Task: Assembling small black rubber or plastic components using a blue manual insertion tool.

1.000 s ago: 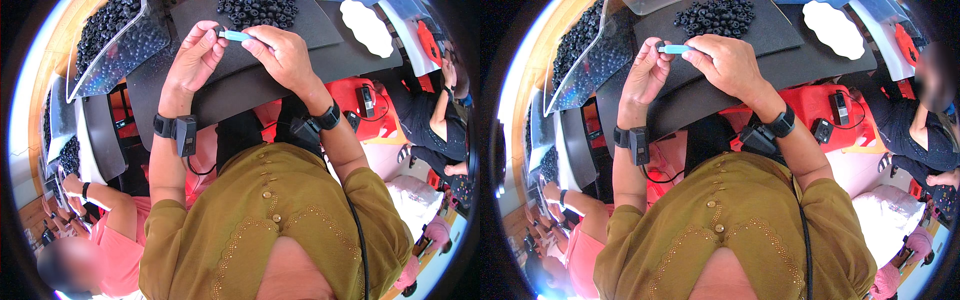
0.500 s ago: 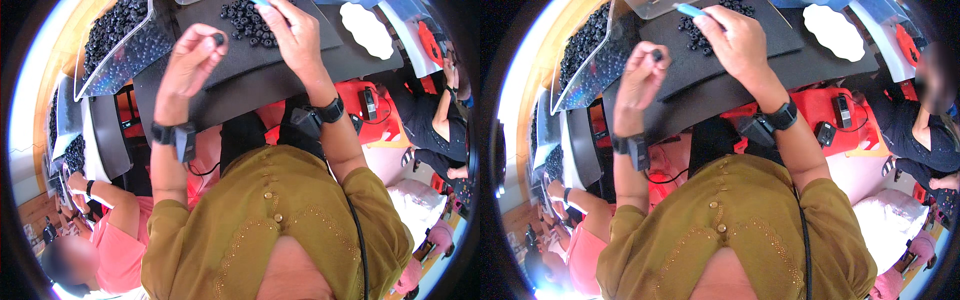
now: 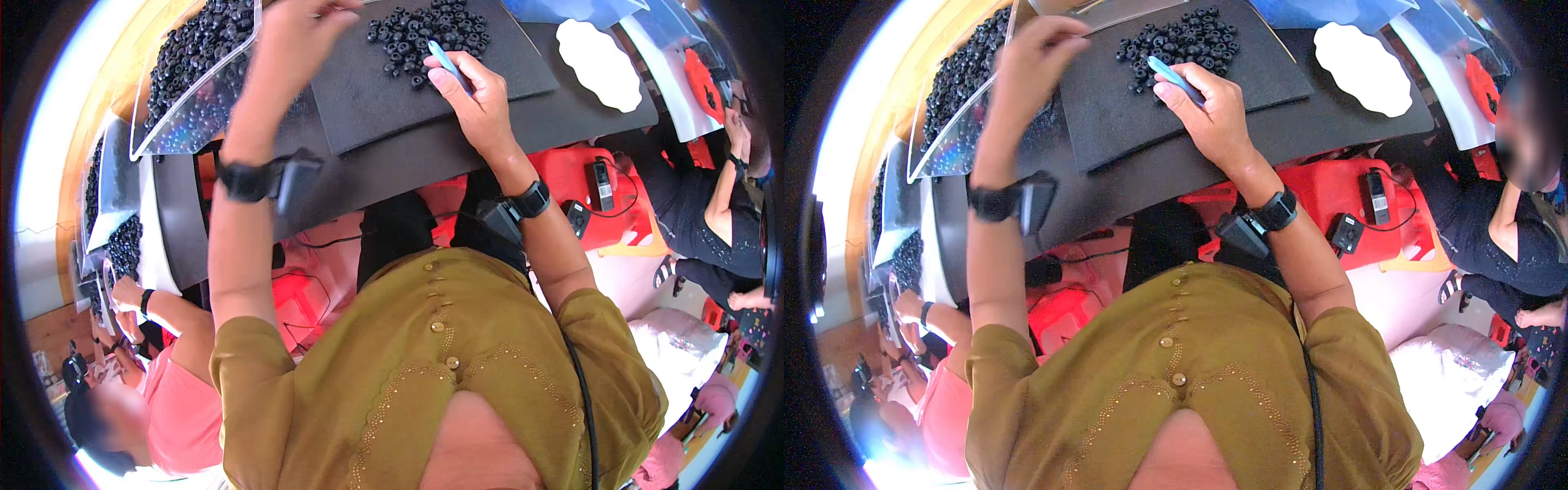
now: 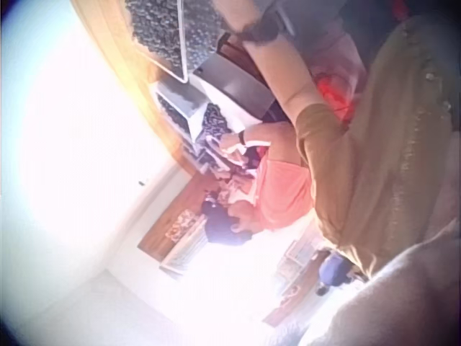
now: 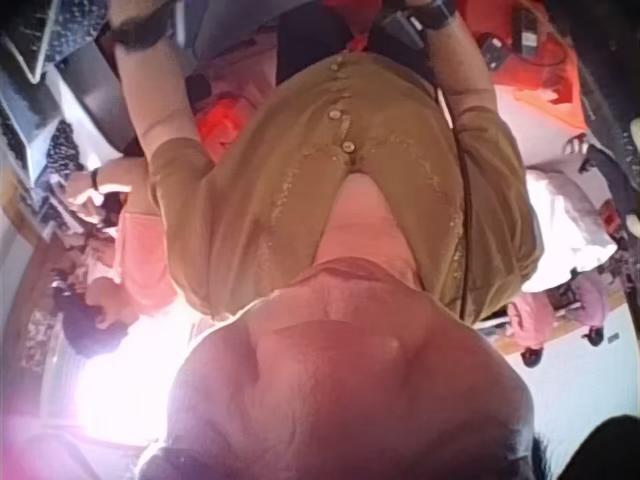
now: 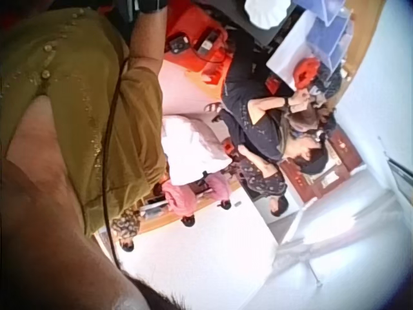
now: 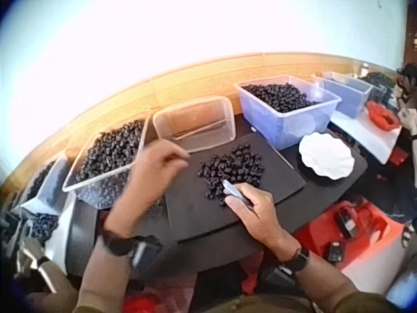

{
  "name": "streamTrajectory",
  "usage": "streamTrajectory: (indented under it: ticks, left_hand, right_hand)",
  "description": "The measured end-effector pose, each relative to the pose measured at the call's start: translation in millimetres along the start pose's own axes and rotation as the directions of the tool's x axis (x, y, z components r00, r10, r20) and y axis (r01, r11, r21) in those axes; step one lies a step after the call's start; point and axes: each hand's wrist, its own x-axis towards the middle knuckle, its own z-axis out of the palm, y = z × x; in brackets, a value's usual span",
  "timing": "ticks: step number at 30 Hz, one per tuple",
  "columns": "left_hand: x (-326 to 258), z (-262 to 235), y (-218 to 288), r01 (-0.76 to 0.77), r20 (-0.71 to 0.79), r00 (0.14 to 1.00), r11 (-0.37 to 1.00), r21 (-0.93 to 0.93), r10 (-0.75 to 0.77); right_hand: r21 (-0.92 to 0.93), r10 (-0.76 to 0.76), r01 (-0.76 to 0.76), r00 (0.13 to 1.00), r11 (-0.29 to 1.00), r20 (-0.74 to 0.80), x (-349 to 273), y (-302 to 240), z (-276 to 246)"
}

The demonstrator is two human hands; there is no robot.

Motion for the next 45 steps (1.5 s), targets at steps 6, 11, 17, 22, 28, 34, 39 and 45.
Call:
streamTrajectory:
  ticks: [6, 11, 17, 22, 28, 34, 39, 45]
  left_hand:
    - [-6, 83, -48, 0.162, 0.137, 0.975, 0.983, 0.091, -0.174]
    - [-11, 81, -45, 0.224, 0.170, 0.961, 0.975, -0.009, -0.219]
    - [-46, 43, -14, 0.492, 0.405, 0.856, 0.265, -0.829, -0.322]
    - [-72, 38, -7, 0.394, 0.401, 0.871, -0.084, -0.915, -0.283]
    - [-84, 54, -16, 0.439, 0.397, 0.870, 0.093, -0.893, -0.293]
    - [-80, 59, 4, 0.367, 0.275, 0.922, 0.393, -0.843, -0.272]
    - [-84, 64, -2, 0.318, 0.246, 0.925, 0.237, -0.918, -0.288]
    - [-82, 56, 2, 0.301, 0.311, 0.894, -0.083, -0.950, -0.322]
  right_hand:
    - [0.000, -0.009, 0.009, 0.999, 1.000, 0.033, 2, -3, 3]
    - [-0.010, -0.007, 0.007, 0.999, 1.000, 0.036, 1, -3, 0]
    - [0.013, 0.010, -0.011, 0.999, 1.000, 0.034, 0, -5, 1]
    - [0.032, 0.024, -0.026, 0.996, 0.999, 0.084, 3, -8, 9]
    - [0.024, -0.002, 0.000, 0.996, 1.000, 0.092, 14, -7, 24]
    - [0.068, 0.150, -0.167, 0.967, 0.984, 0.207, 13, 2, 29]
    - [0.072, 0.112, -0.132, 0.966, 0.989, 0.233, 12, 1, 29]
    - [0.103, 0.022, -0.040, 0.985, 0.994, 0.169, 11, 1, 27]
